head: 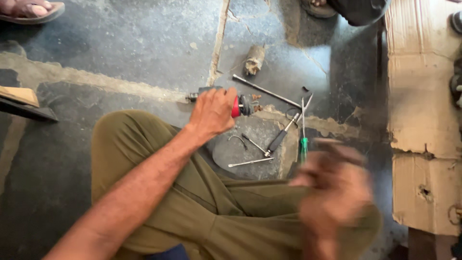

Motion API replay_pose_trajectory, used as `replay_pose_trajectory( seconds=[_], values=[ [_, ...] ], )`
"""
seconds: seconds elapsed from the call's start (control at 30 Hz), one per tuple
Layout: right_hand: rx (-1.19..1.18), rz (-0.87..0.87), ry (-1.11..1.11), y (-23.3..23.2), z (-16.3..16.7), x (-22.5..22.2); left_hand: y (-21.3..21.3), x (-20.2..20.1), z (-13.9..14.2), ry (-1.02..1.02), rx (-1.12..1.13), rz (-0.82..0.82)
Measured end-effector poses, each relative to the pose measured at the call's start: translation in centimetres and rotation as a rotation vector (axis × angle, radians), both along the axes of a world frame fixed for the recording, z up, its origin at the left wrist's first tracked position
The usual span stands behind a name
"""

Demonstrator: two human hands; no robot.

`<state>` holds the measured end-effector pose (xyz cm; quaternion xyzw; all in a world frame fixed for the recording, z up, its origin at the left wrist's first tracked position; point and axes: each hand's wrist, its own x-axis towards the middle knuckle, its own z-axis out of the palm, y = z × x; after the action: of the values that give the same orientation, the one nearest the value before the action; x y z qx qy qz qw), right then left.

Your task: The person sits on the floor and uses pliers and a screwdriver to disassemble and adjust a small red cylindrical electrical component. They repeatedly open the casing, manipulate internal parts, and inspect the device throughout the clip.

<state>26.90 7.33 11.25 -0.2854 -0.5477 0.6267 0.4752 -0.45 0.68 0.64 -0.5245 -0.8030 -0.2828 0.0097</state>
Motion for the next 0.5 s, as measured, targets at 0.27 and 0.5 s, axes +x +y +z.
replay_pose_trajectory(
  seconds=[0.27, 0.5],
  values=[
    [0.146, -0.114, 0.047, -3.3, 2.8, -3.9, 0.7, 0.4, 2.4, -0.001, 0.034, -0.082],
    [-0.367, -0.030, -0.163, -2.8, -12.0, -2.0, -0.6, -1.4, 2.9, -0.010, -0.083, 0.030]
  ],
)
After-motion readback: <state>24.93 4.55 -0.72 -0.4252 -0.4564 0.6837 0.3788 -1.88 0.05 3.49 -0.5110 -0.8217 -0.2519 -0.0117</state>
